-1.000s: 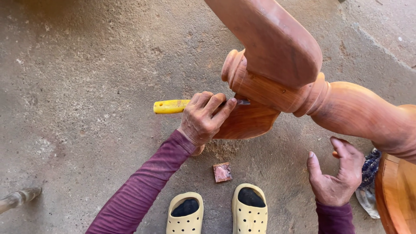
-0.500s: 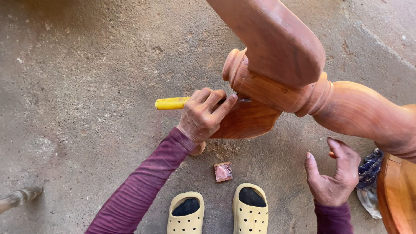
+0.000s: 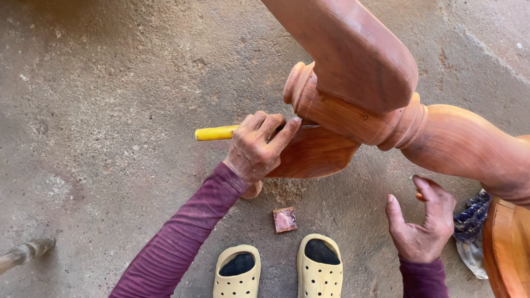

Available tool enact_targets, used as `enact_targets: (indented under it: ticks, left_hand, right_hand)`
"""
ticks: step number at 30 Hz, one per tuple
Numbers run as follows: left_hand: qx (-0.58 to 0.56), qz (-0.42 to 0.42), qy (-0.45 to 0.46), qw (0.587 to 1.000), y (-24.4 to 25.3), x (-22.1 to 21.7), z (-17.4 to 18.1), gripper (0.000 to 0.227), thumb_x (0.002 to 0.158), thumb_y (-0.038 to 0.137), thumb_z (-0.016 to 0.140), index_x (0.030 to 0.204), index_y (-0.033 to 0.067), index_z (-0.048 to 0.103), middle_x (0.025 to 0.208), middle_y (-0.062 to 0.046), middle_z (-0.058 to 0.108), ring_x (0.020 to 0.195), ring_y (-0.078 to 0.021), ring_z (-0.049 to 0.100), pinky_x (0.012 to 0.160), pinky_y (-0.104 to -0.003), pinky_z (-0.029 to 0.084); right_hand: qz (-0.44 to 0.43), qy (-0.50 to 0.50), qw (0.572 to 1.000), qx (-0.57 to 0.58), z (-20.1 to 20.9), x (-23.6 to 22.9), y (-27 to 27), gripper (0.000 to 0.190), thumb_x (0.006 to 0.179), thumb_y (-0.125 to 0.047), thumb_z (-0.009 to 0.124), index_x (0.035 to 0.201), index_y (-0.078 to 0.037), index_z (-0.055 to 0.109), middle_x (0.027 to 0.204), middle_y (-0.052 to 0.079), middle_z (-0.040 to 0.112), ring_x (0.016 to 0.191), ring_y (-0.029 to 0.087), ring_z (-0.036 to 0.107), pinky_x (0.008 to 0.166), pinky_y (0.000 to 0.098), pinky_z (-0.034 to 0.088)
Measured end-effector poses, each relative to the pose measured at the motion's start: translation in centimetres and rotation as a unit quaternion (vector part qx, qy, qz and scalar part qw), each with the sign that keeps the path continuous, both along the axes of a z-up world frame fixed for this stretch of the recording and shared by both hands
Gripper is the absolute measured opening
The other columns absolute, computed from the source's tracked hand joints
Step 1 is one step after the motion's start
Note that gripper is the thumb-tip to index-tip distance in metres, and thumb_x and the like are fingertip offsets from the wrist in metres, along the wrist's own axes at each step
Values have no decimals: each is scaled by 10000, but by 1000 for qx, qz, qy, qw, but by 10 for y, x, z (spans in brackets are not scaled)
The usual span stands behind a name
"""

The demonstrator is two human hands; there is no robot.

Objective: The person uses a small metal spatula to scoop a pinkish paste from a small container and applies it to a crack on the leg of an overturned wooden table. They smooth the paste into the gap and scrape off the excess.

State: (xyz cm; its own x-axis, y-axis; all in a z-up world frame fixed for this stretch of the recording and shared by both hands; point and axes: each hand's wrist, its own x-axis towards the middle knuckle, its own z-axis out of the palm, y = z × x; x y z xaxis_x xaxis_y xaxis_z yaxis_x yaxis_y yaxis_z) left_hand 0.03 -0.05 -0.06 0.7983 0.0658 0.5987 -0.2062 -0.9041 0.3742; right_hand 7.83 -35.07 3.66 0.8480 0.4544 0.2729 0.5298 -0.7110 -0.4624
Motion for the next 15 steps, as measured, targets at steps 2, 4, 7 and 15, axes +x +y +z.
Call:
enact_targets:
  ticks: [2, 4, 7, 15]
  left_hand:
    - [-8, 7, 12, 1000, -1, 0, -1, 366, 867, 51, 669, 1231, 58, 707, 1011, -56, 615, 886, -243, 612, 746, -409, 532]
    - [-15, 15, 23, 999, -5, 0, 2, 361, 878, 37, 665, 1236, 51, 708, 983, -56, 614, 873, -243, 611, 737, -407, 531]
    - [-28, 32, 37, 998, -10, 0, 6, 338, 908, 13, 662, 1242, 40, 707, 941, -57, 611, 851, -242, 608, 721, -396, 531]
    - [-38, 39, 46, 997, -11, 1, 12, 312, 913, -3, 662, 1216, 46, 713, 895, -48, 607, 805, -233, 602, 673, -385, 516]
  right_hand:
    - [9, 1, 1000, 3, 0, 0, 1, 539, 861, -96, 866, 1346, -40, 638, 1261, 169, 637, 1122, 260, 618, 914, 335, 551]
    - [9, 5, 1000, 2, 0, 0, 2, 562, 856, -95, 866, 1368, -45, 639, 1259, 169, 638, 1118, 260, 616, 910, 335, 550]
    - [7, 9, 1000, 1, 0, -1, 4, 584, 850, -91, 864, 1389, -49, 642, 1256, 169, 639, 1110, 257, 616, 907, 339, 549]
    - [17, 17, 1000, 12, 0, -2, 2, 541, 863, -98, 856, 1352, -39, 632, 1273, 176, 627, 1153, 256, 623, 909, 338, 560]
